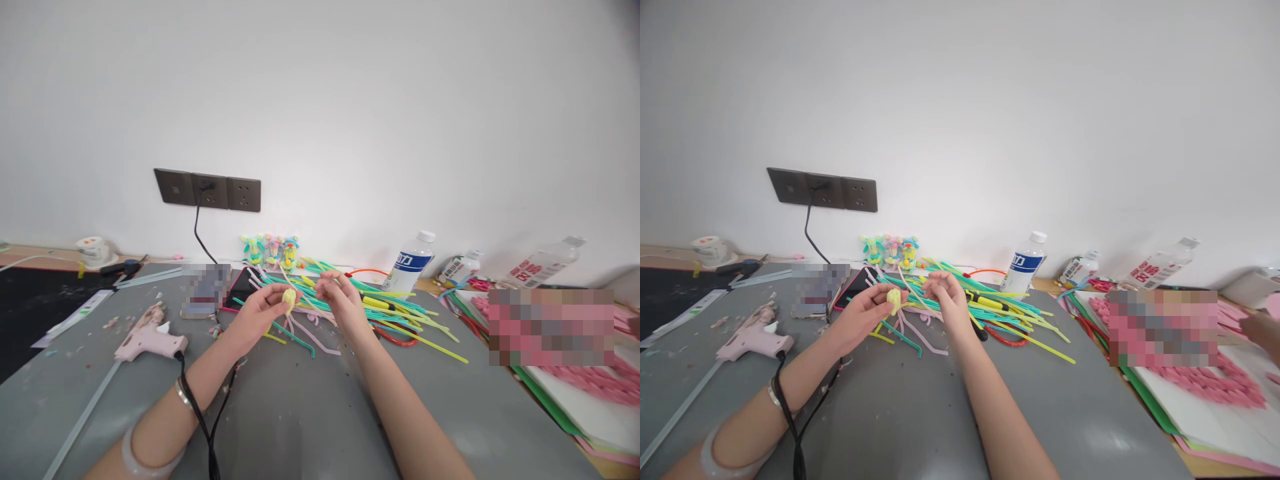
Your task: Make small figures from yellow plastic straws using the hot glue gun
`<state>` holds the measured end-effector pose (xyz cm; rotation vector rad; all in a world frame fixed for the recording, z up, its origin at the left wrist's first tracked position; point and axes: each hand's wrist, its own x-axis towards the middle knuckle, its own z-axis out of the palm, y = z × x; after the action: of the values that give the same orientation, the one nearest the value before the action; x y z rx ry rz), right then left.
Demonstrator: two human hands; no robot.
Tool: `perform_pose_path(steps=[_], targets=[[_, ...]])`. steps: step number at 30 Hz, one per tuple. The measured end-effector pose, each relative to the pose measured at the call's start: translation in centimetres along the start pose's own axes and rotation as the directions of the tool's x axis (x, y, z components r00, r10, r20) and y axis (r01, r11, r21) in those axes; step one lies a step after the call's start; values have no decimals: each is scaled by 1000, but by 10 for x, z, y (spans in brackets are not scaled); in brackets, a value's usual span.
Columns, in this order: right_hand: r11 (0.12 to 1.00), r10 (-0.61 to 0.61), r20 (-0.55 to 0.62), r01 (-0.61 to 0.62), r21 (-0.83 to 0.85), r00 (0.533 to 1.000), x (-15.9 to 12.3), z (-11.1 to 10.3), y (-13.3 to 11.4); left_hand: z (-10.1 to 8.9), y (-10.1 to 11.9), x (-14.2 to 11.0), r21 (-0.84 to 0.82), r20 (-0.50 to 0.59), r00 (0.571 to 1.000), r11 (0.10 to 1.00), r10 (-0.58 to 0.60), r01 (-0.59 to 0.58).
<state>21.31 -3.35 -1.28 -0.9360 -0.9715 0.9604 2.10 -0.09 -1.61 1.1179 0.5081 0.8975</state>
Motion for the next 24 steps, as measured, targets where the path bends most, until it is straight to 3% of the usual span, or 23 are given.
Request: perform_pose_path(steps=[5, 8, 11, 16, 20, 24], targets=[[991, 19, 204, 10, -136, 979, -8, 8, -6, -1, -2, 1, 174, 36, 995, 980, 92, -97], [984, 26, 245, 19, -178, 969, -10, 9, -9, -3, -3, 2, 235, 2, 989, 961, 149, -146], [975, 13, 195, 30, -218, 981, -7, 5, -7, -5, -3, 3, 244, -101, 978, 957, 185, -156], [970, -24, 133, 55, -236, 991, -3, -1, -1, -6, 1, 7, 87, -331, 910, 969, 249, -233], [958, -58, 77, 77, -277, 995, 0, -3, 2, -5, 5, 8, -26, -399, 889, 967, 224, -255], [927, -176, -75, 139, -347, 982, 8, -16, 4, -6, 5, 8, -79, -417, 887, 964, 198, -253]])
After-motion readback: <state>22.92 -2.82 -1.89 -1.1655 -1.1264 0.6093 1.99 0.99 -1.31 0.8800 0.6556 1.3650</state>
